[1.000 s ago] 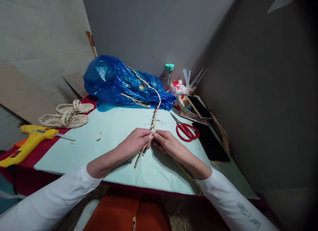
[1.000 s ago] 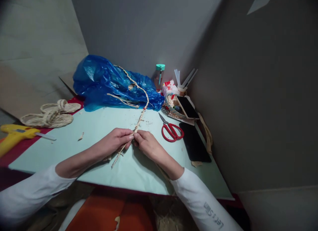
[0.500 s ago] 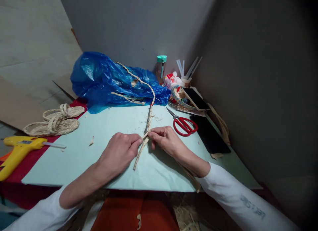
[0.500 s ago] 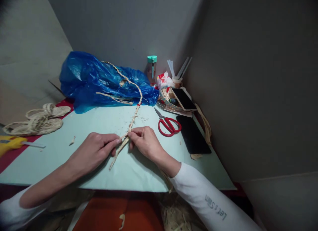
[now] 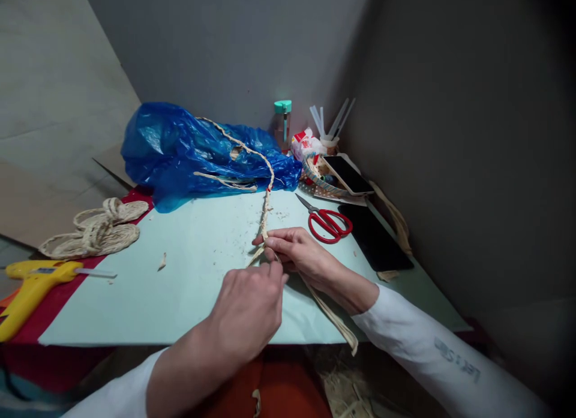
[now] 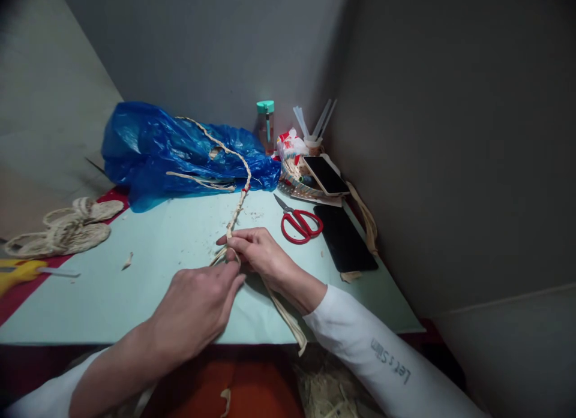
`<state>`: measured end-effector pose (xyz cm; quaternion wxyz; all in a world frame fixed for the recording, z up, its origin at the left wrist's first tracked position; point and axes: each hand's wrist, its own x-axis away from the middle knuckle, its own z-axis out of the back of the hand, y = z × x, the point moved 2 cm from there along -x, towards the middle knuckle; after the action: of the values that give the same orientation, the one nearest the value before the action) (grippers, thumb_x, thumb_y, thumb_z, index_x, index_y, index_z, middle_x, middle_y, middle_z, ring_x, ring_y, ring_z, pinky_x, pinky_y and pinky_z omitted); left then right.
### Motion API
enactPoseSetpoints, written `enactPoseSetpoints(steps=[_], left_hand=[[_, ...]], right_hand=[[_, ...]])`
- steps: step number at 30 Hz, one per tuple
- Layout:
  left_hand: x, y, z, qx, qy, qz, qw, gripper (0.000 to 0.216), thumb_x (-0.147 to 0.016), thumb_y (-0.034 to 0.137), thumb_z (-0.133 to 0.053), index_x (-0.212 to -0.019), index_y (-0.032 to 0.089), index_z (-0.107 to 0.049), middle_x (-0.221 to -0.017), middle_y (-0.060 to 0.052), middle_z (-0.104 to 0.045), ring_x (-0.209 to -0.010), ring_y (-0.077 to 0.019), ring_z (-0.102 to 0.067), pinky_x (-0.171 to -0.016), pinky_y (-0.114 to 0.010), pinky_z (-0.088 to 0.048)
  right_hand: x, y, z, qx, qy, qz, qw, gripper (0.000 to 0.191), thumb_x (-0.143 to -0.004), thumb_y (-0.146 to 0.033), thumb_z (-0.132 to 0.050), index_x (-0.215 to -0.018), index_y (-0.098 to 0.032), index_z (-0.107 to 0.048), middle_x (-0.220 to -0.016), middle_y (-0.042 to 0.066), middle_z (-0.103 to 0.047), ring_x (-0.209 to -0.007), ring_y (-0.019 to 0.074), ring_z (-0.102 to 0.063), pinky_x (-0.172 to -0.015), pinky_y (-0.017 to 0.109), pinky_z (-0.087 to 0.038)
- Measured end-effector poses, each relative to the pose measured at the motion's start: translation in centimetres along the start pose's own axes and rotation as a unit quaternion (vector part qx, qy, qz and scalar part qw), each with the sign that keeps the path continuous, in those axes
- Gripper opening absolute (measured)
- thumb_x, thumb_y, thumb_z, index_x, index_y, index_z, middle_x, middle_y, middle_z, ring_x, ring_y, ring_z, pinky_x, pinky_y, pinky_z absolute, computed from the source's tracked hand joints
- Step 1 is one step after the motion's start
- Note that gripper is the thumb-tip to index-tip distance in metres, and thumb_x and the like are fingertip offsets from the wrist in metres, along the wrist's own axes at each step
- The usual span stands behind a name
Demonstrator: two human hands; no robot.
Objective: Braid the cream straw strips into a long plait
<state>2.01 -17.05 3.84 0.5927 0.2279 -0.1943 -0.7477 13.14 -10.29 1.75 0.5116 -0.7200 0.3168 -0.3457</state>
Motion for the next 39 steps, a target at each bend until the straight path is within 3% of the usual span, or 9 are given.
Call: enactPoseSetpoints(steps=[2,6,10,14,19,22,29,36,39], left_hand=[[-0.1,-0.4,1.5,0.004,-0.019,-0.036,0.999,0.021,-0.078,0.026,-0.059,-0.059,0.019,-0.054,-0.063,-0.004,-0.054,-0.06,-0.0182,-0.047,-0.061,-0.03,-0.029],[-1.7,-2.1,4.1,0.129,0.109,0.017,0.985,0.017,-0.085,0.033,-0.052,-0.08,0.019,-0.061,-0.087,-0.005,-0.062,-0.086,-0.0199,-0.054,-0.078,-0.03,-0.039],[-3.8,-3.3,2.2,0.455,-0.112,0.093,0.878,0.019,-0.083,0.034,-0.056,-0.091,0.017,-0.053,-0.072,0.0,-0.056,-0.049,-0.0074,-0.043,-0.047,-0.02,-0.035],[-4.1,-4.1,1.1,0.541,-0.132,0.163,0.814,0.018,-0.082,0.031,-0.058,-0.089,0.015,-0.051,-0.054,0.009,-0.037,-0.039,-0.0011,-0.011,-0.037,-0.016,-0.005],[-3.1,-4.9,1.0,0.489,-0.105,0.171,0.849,0.019,-0.081,0.031,-0.058,-0.09,0.014,-0.057,-0.049,0.011,-0.027,-0.039,-0.0035,-0.014,-0.037,-0.019,-0.009],[-2.9,-5.1,0.7,0.423,-0.073,0.161,0.889,0.016,-0.08,0.028,-0.057,-0.081,0.013,-0.059,-0.047,0.01,-0.029,-0.04,-0.0044,-0.019,-0.038,-0.02,-0.012],[-2.8,-4.8,0.2,0.377,-0.033,0.128,0.917,0.018,-0.079,0.027,-0.054,-0.068,0.013,-0.059,-0.045,0.004,-0.049,-0.043,-0.0076,-0.04,-0.047,-0.021,-0.027],[-2.7,-4.4,0.8,0.461,-0.059,0.136,0.875,0.018,-0.078,0.026,-0.057,-0.066,0.013,-0.058,-0.046,0.003,-0.051,-0.039,-0.0057,-0.038,-0.04,-0.021,-0.016],[-2.7,-4.6,1.0,0.489,-0.045,0.141,0.859,0.012,-0.076,0.023,-0.06,-0.069,0.013,-0.061,-0.047,0.006,-0.047,-0.04,-0.0044,-0.035,-0.041,-0.019,-0.019]], right_hand=[[0.1,-0.3,0.0,-0.014,0.004,0.016,1.0,0.023,-0.082,-0.028,-0.058,-0.094,-0.011,-0.068,-0.062,-0.004,-0.045,-0.047,0.0042,-0.028,-0.045,0.02,-0.018],[0.2,-0.5,-0.2,-0.04,-0.009,0.043,0.998,0.021,-0.082,-0.031,-0.061,-0.089,-0.012,-0.066,-0.063,-0.005,-0.041,-0.047,0.004,-0.026,-0.044,0.019,-0.016],[0.4,-0.5,-0.3,-0.037,-0.041,0.057,0.997,0.021,-0.084,-0.034,-0.058,-0.092,-0.015,-0.063,-0.066,-0.003,-0.044,-0.05,0.0055,-0.032,-0.047,0.019,-0.024],[0.6,-0.4,-0.1,0.087,-0.065,0.052,0.993,0.023,-0.091,-0.035,-0.047,-0.098,-0.018,-0.061,-0.07,-0.002,-0.048,-0.054,0.0079,-0.036,-0.051,0.02,-0.028],[1.2,-0.5,-0.4,0.451,0.006,0.144,0.881,0.023,-0.092,-0.026,-0.041,-0.076,-0.016,-0.054,-0.063,0.001,-0.052,-0.055,0.0097,-0.035,-0.055,0.024,-0.026],[1.7,-0.7,-0.7,0.558,0.062,0.141,0.815,0.027,-0.093,-0.027,-0.04,-0.069,-0.017,-0.049,-0.055,-0.001,-0.045,-0.049,0.0091,-0.028,-0.052,0.026,-0.021],[2.2,-0.7,-1.6,0.537,0.008,0.164,0.828,0.032,-0.095,-0.027,-0.035,-0.072,-0.017,-0.054,-0.057,0.0,-0.052,-0.049,0.009,-0.039,-0.053,0.023,-0.026],[2.4,0.2,-2.4,0.612,-0.016,0.215,0.761,0.024,-0.091,-0.023,-0.039,-0.093,-0.014,-0.061,-0.065,0.004,-0.063,-0.048,0.0111,-0.044,-0.054,0.027,-0.025],[2.2,-0.8,-1.9,0.554,0.044,0.207,0.805,0.032,-0.093,-0.034,-0.04,-0.077,-0.017,-0.061,-0.06,0.0,-0.059,-0.05,0.0105,-0.045,-0.055,0.025,-0.027]])
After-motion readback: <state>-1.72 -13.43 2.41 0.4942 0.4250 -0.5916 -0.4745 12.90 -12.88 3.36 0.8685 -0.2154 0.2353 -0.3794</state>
